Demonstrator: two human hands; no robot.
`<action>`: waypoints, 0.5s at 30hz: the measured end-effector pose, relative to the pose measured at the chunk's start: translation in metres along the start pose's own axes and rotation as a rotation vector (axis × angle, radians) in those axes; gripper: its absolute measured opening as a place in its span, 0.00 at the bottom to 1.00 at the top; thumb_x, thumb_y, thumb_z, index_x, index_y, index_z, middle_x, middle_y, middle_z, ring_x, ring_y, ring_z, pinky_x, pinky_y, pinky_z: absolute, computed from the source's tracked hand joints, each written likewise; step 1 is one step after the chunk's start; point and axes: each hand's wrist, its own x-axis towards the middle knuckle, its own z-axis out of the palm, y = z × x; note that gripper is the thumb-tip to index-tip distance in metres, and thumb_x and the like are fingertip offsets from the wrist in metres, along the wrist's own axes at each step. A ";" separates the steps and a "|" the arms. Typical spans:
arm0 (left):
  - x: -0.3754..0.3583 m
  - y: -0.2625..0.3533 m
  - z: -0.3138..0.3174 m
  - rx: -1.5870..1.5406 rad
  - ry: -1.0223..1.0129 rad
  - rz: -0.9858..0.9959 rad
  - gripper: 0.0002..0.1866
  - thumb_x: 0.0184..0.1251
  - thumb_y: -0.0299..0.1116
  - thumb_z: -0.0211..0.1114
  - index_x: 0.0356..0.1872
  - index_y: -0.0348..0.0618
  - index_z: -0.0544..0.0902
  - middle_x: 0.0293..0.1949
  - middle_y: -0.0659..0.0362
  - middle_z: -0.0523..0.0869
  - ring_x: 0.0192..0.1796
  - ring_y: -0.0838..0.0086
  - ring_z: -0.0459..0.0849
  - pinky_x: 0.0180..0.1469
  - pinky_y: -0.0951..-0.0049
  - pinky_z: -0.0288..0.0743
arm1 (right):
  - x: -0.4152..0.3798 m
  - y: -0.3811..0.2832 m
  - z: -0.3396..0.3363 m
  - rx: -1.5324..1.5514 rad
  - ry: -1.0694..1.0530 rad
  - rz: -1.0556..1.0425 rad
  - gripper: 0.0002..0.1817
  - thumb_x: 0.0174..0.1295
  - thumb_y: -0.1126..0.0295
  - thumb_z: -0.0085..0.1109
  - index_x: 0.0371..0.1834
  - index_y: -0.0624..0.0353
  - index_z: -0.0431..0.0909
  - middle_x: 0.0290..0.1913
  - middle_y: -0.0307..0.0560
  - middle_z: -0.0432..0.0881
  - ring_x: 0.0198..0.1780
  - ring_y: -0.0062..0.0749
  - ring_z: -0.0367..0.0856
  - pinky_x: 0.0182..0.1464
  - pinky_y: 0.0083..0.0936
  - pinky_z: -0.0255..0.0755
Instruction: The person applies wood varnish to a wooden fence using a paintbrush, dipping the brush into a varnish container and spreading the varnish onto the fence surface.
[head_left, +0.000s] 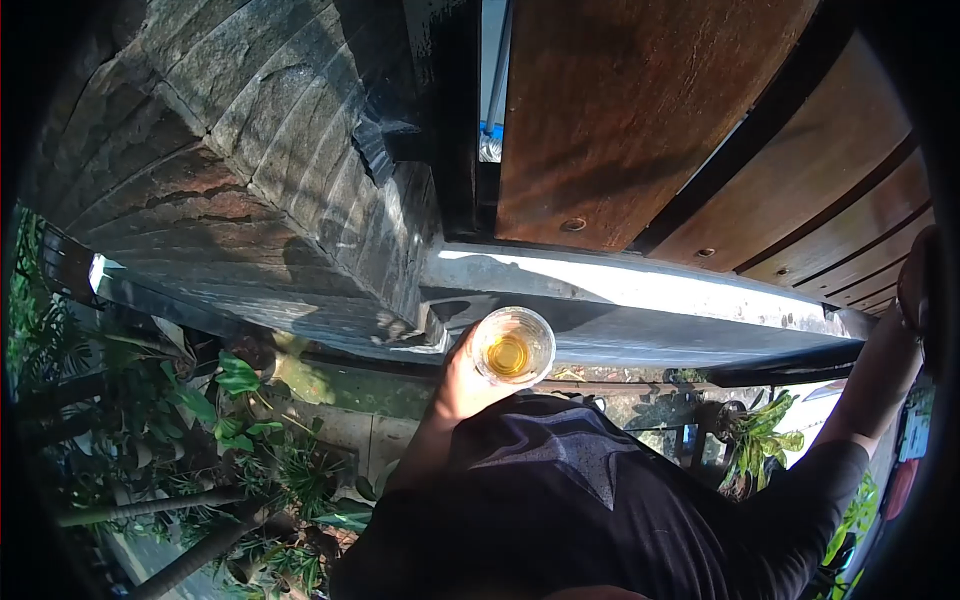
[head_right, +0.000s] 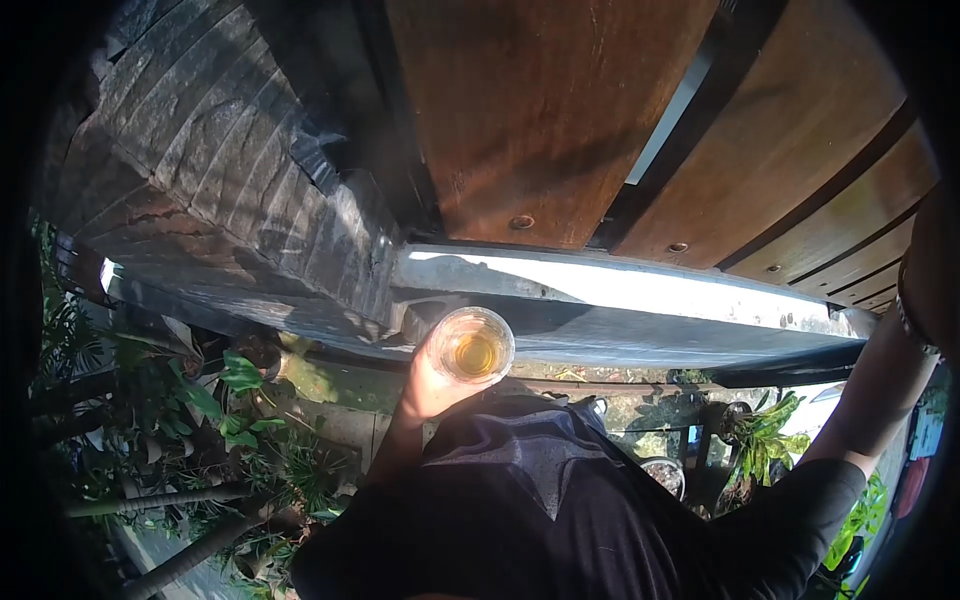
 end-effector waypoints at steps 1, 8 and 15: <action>-0.002 -0.002 0.001 -0.041 0.017 -0.010 0.43 0.46 0.28 0.88 0.66 0.35 0.75 0.60 0.50 0.84 0.62 0.62 0.84 0.68 0.63 0.76 | -0.001 -0.011 -0.004 0.029 -0.105 0.095 0.10 0.70 0.71 0.67 0.41 0.70 0.85 0.32 0.49 0.88 0.27 0.32 0.85 0.29 0.22 0.79; -0.013 -0.010 -0.004 -0.001 0.045 0.031 0.44 0.46 0.29 0.88 0.67 0.32 0.74 0.60 0.47 0.84 0.63 0.60 0.84 0.68 0.62 0.76 | -0.012 -0.170 0.026 0.567 -0.344 0.261 0.15 0.54 0.71 0.74 0.44 0.66 0.85 0.33 0.44 0.82 0.33 0.33 0.80 0.38 0.33 0.81; -0.024 -0.009 0.000 0.098 0.118 0.038 0.44 0.49 0.28 0.86 0.68 0.31 0.72 0.61 0.46 0.83 0.63 0.61 0.83 0.68 0.61 0.76 | -0.046 -0.236 0.027 1.019 -0.466 0.428 0.16 0.50 0.71 0.74 0.41 0.62 0.82 0.29 0.40 0.75 0.32 0.33 0.77 0.36 0.30 0.74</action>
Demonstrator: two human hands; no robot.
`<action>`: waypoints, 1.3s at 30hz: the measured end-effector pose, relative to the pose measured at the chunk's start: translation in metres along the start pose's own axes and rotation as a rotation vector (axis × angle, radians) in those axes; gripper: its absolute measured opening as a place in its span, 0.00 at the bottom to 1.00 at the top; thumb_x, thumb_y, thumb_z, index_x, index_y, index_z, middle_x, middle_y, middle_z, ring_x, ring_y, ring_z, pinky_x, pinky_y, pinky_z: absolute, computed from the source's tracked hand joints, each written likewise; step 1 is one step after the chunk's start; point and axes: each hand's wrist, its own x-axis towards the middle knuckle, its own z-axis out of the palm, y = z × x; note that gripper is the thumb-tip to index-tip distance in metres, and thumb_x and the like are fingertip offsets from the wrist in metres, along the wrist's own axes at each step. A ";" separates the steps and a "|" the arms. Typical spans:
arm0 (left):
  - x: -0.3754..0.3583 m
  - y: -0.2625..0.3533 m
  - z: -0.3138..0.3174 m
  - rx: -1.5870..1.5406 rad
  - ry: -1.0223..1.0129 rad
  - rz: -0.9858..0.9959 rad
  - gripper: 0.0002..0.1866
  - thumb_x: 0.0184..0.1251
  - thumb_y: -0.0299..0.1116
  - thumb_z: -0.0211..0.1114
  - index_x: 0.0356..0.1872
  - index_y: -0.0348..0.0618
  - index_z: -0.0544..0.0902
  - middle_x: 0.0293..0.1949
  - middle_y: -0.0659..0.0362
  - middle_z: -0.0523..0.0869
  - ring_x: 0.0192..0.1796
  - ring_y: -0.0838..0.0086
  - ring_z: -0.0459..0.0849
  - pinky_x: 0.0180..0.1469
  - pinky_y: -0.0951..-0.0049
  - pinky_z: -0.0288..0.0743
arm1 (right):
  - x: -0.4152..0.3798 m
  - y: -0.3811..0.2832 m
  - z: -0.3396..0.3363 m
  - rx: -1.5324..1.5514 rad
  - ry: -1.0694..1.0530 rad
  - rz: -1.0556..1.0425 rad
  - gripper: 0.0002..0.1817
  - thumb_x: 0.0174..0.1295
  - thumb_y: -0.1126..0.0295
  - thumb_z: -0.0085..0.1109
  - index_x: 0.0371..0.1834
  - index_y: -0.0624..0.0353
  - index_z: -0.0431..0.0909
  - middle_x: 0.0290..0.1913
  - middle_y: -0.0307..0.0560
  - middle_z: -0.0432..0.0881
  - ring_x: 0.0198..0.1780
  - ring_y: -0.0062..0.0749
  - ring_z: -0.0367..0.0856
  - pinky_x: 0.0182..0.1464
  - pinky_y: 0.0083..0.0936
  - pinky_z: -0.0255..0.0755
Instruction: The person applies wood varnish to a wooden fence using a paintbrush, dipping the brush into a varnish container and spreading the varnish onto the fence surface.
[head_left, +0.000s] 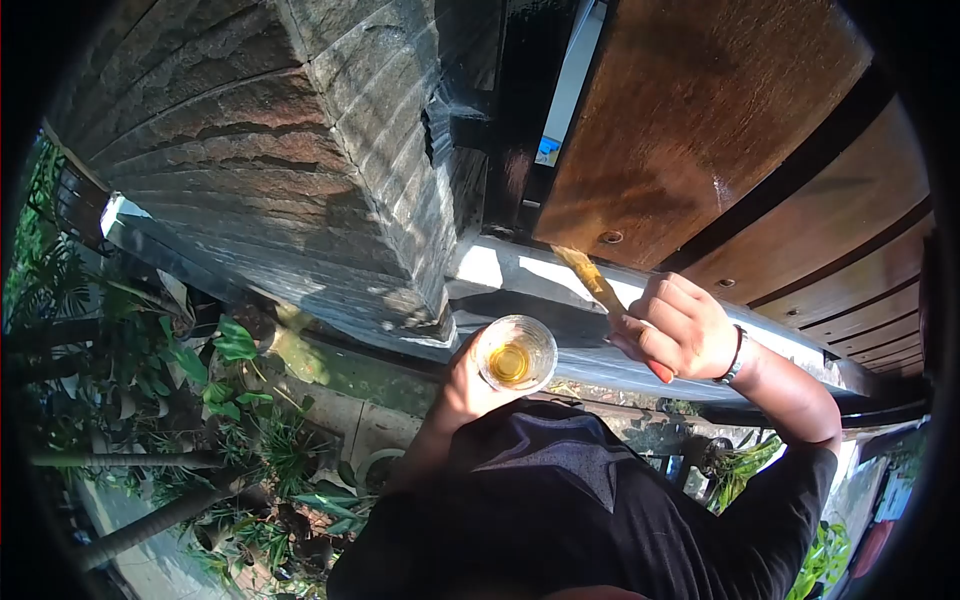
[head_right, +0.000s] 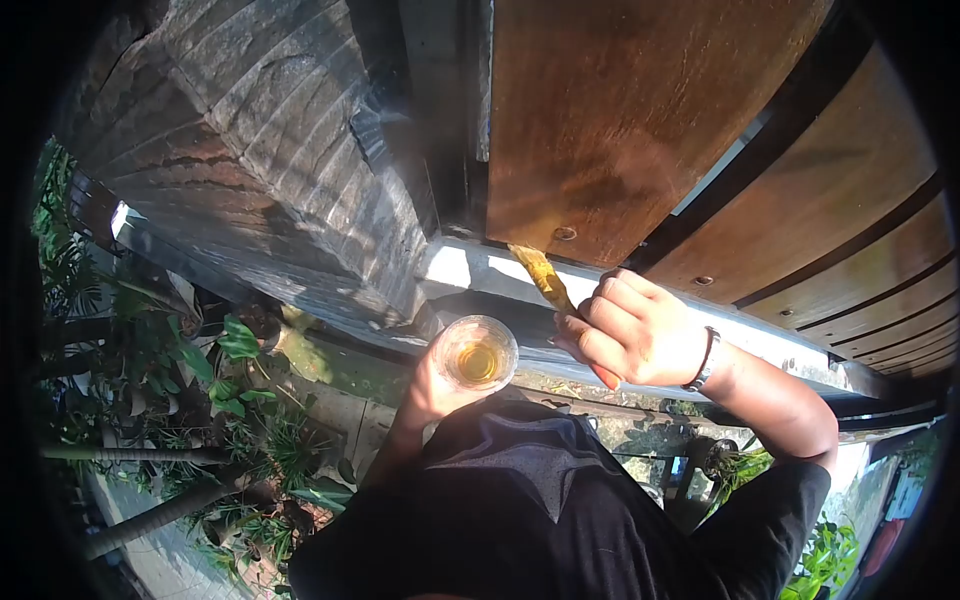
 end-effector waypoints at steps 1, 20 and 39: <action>0.002 0.006 -0.001 0.003 -0.019 -0.020 0.42 0.51 0.26 0.85 0.68 0.31 0.71 0.61 0.47 0.83 0.63 0.63 0.83 0.69 0.62 0.76 | 0.005 0.004 -0.013 0.019 0.021 0.047 0.16 0.51 0.71 0.75 0.42 0.62 0.82 0.30 0.40 0.76 0.31 0.34 0.77 0.36 0.30 0.74; 0.025 0.011 0.012 -0.083 -0.064 -0.042 0.39 0.49 0.28 0.86 0.65 0.35 0.77 0.61 0.49 0.84 0.64 0.62 0.83 0.69 0.63 0.75 | 0.066 0.061 -0.270 -1.000 0.365 -0.096 0.14 0.61 0.75 0.71 0.48 0.68 0.83 0.32 0.49 0.83 0.34 0.41 0.83 0.40 0.40 0.82; 0.022 -0.001 0.001 -0.076 -0.021 0.022 0.42 0.49 0.26 0.86 0.66 0.33 0.74 0.59 0.51 0.85 0.61 0.66 0.84 0.67 0.64 0.77 | 0.026 0.024 -0.096 -0.142 0.028 -0.016 0.13 0.52 0.70 0.76 0.35 0.55 0.79 0.32 0.39 0.76 0.34 0.36 0.78 0.38 0.32 0.76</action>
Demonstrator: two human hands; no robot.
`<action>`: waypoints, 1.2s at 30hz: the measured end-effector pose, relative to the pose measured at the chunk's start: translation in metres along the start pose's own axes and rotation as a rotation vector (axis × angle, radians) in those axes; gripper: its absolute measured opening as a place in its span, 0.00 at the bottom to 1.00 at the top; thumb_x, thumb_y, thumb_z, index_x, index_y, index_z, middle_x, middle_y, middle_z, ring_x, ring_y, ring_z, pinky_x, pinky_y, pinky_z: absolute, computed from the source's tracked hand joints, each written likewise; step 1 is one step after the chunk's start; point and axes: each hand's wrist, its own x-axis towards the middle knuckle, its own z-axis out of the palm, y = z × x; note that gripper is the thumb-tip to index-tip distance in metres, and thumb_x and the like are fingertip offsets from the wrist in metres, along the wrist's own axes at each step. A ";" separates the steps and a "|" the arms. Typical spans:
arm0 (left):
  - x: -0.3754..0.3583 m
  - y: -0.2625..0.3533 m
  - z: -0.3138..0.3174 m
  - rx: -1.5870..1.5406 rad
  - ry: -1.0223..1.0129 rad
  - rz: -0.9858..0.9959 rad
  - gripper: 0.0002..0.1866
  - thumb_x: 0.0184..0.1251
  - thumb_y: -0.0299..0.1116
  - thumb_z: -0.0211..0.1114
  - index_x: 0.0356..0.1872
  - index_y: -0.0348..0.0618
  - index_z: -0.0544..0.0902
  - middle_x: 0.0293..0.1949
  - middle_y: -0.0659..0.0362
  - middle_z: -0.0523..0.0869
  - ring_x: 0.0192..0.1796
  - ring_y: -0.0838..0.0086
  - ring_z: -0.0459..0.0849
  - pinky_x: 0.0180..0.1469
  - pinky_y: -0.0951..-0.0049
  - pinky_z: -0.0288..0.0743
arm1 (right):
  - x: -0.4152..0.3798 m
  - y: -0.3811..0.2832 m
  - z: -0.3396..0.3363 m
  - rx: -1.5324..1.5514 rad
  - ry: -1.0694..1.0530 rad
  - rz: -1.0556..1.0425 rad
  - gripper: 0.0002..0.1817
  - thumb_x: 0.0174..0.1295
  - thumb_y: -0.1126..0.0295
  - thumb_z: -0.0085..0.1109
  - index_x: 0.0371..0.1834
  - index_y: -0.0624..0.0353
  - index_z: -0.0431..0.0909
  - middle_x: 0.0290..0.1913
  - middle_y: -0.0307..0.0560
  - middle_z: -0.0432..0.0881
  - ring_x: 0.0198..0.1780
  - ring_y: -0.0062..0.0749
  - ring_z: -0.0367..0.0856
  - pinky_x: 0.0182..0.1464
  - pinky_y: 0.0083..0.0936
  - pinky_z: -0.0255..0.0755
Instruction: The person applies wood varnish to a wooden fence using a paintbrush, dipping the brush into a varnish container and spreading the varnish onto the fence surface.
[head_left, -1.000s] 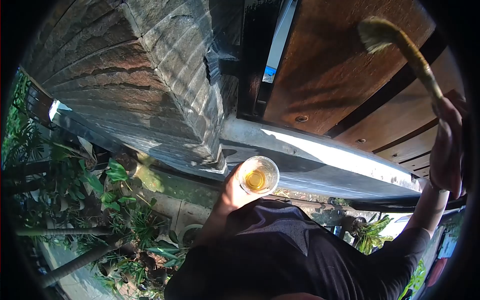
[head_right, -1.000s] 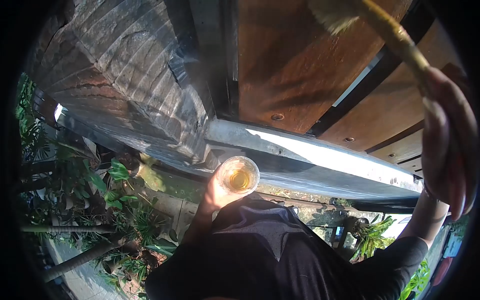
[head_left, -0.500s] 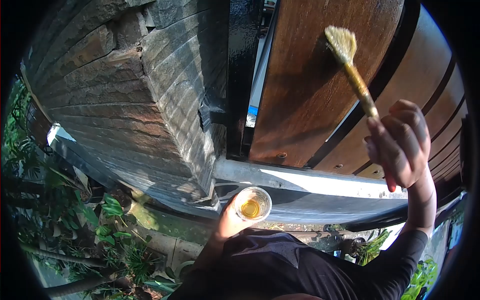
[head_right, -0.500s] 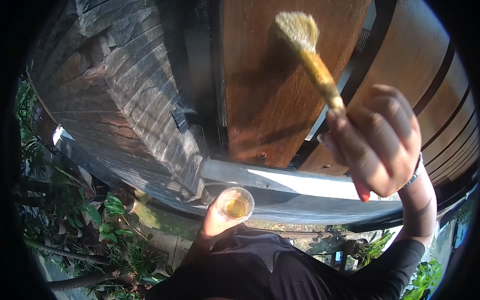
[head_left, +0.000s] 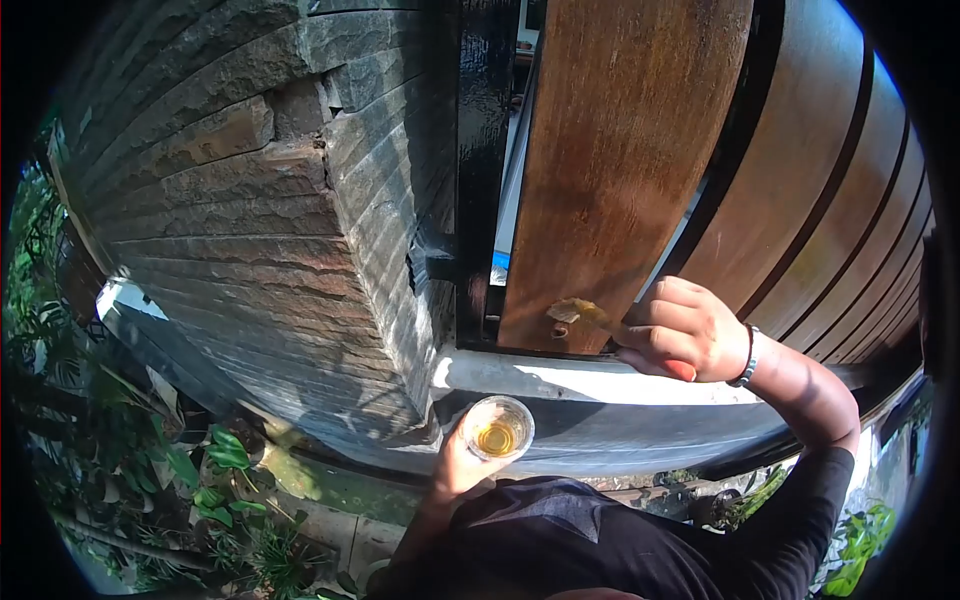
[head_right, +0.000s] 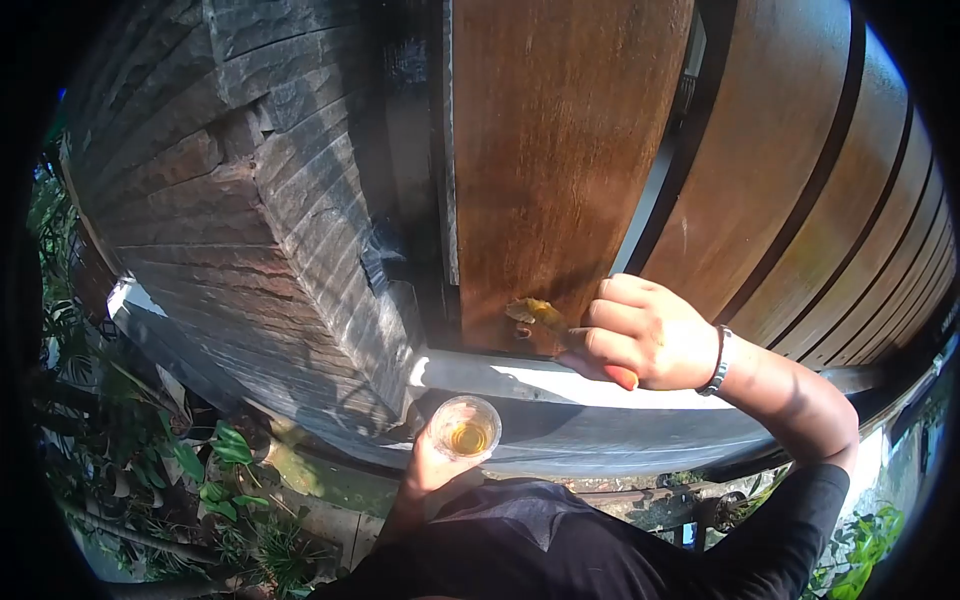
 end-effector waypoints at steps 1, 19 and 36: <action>0.002 0.000 -0.001 0.004 -0.005 0.022 0.42 0.49 0.28 0.87 0.67 0.34 0.74 0.59 0.50 0.85 0.61 0.65 0.85 0.66 0.64 0.78 | 0.015 0.006 -0.022 -0.008 0.076 0.004 0.14 0.52 0.71 0.78 0.38 0.55 0.81 0.32 0.39 0.78 0.33 0.36 0.79 0.37 0.33 0.77; 0.008 0.004 -0.012 -0.025 -0.016 -0.054 0.40 0.48 0.29 0.88 0.64 0.34 0.77 0.57 0.49 0.86 0.59 0.65 0.86 0.64 0.65 0.80 | 0.086 0.022 -0.103 -0.690 -0.048 -0.352 0.14 0.57 0.68 0.74 0.41 0.64 0.83 0.27 0.40 0.75 0.28 0.30 0.74 0.34 0.32 0.78; -0.001 -0.016 -0.011 -0.011 -0.040 -0.079 0.41 0.49 0.24 0.86 0.66 0.32 0.75 0.58 0.53 0.86 0.60 0.70 0.84 0.66 0.67 0.78 | 0.070 0.027 -0.183 -0.471 0.088 0.107 0.09 0.62 0.72 0.73 0.42 0.61 0.84 0.34 0.44 0.82 0.34 0.31 0.81 0.35 0.29 0.74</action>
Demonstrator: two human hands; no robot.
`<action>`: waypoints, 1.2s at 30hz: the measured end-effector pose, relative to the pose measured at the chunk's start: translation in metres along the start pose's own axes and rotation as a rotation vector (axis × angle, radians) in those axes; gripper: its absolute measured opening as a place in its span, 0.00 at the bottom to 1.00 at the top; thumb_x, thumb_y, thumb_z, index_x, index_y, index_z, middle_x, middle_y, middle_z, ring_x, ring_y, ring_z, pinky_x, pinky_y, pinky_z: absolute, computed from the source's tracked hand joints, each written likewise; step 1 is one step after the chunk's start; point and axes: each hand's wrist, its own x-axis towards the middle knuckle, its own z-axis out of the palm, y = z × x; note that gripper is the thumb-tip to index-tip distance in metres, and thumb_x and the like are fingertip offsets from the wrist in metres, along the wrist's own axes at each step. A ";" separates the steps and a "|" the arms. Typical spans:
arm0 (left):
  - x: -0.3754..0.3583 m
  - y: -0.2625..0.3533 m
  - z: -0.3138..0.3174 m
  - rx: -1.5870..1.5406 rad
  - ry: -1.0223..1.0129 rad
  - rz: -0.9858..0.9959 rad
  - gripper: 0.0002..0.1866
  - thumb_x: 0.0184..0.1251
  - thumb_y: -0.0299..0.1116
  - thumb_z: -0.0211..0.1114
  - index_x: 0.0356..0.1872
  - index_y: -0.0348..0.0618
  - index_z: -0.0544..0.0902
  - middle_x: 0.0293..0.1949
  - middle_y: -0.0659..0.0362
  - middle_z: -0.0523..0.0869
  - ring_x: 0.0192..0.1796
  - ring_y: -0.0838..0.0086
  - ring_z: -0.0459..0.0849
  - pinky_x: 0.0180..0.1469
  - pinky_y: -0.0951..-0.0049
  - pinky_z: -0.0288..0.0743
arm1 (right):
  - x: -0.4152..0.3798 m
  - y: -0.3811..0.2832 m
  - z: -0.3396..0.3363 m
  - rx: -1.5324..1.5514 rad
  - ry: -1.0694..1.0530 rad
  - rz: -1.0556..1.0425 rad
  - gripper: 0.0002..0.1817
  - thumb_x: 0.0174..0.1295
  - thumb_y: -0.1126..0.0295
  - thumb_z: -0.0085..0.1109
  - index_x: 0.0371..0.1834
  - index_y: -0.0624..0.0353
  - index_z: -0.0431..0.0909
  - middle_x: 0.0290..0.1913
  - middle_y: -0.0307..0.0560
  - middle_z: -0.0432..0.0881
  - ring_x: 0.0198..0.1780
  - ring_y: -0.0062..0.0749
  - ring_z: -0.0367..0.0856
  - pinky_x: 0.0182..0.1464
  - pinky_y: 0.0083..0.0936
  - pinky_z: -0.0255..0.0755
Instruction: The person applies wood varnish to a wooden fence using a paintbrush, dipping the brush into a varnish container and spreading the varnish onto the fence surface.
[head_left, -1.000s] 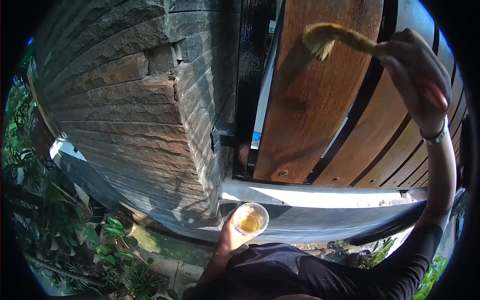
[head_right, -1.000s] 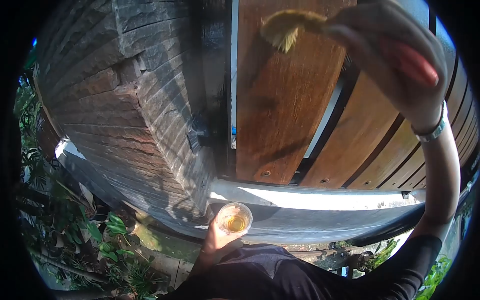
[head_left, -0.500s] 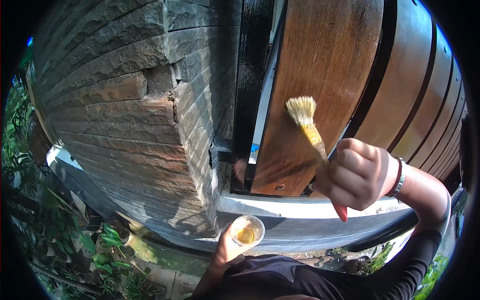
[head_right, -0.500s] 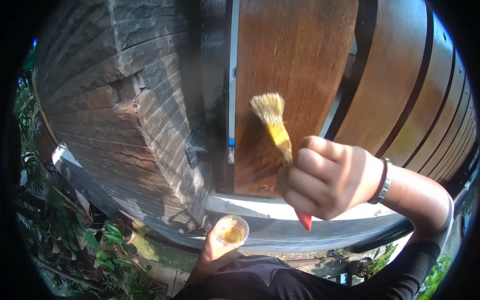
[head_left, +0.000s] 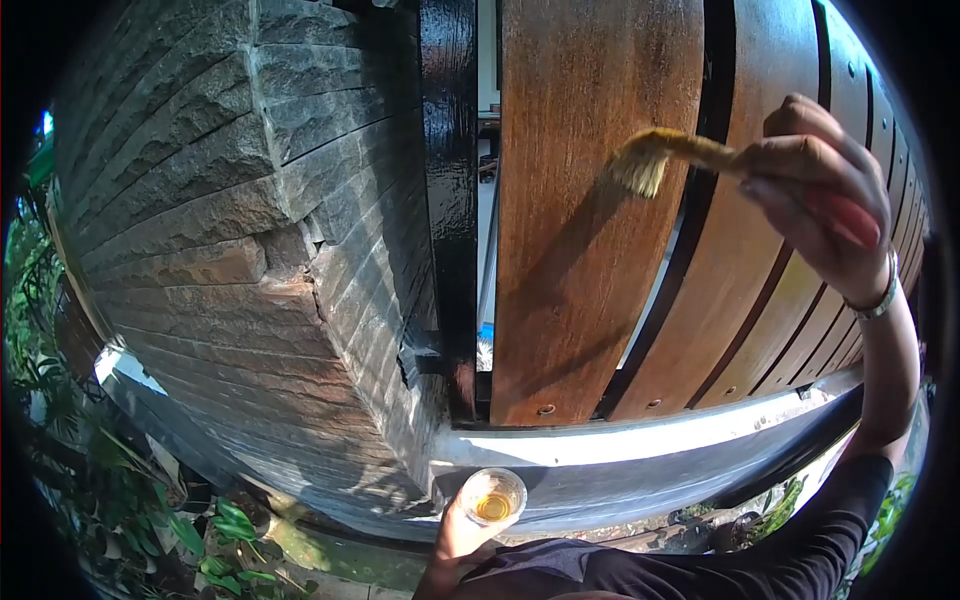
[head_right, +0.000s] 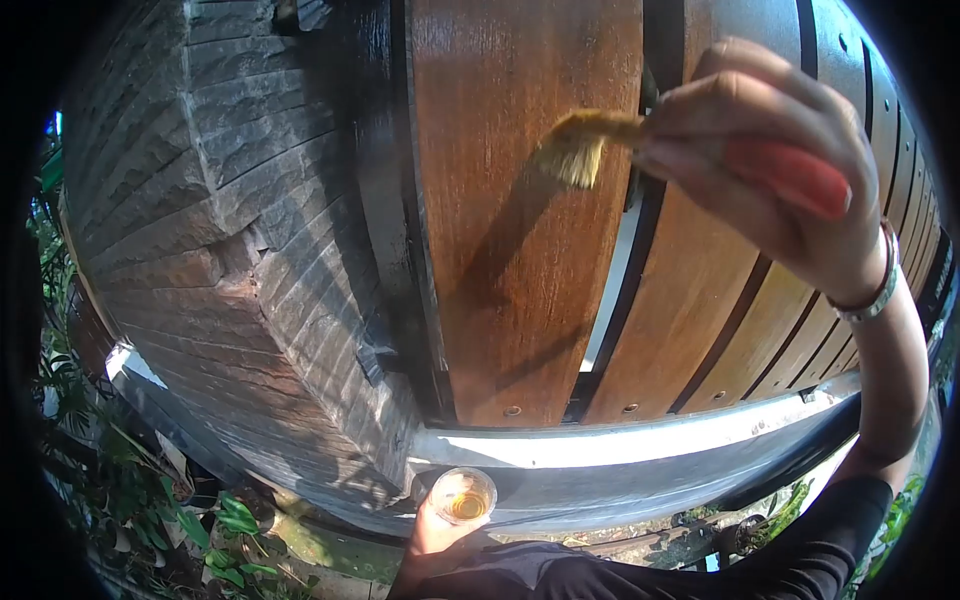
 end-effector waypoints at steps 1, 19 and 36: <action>0.001 0.000 0.001 -0.006 -0.002 -0.010 0.41 0.49 0.24 0.86 0.66 0.32 0.75 0.58 0.53 0.85 0.60 0.70 0.84 0.66 0.67 0.78 | 0.006 0.016 -0.017 -0.100 0.067 -0.007 0.07 0.63 0.73 0.72 0.41 0.62 0.84 0.35 0.45 0.83 0.34 0.30 0.82 0.35 0.28 0.76; 0.008 0.000 0.008 0.067 0.016 0.046 0.38 0.45 0.30 0.89 0.60 0.34 0.80 0.56 0.53 0.87 0.59 0.69 0.85 0.65 0.68 0.79 | -0.031 -0.071 0.085 0.273 -0.227 -0.483 0.10 0.62 0.64 0.71 0.34 0.56 0.80 0.32 0.36 0.79 0.31 0.26 0.75 0.32 0.26 0.73; 0.014 -0.014 0.023 -0.299 0.063 -0.169 0.39 0.51 0.22 0.84 0.66 0.35 0.75 0.58 0.56 0.86 0.61 0.72 0.83 0.67 0.67 0.77 | 0.143 0.076 -0.053 -0.260 0.374 -0.073 0.11 0.72 0.69 0.66 0.32 0.65 0.86 0.34 0.47 0.87 0.34 0.27 0.85 0.38 0.26 0.80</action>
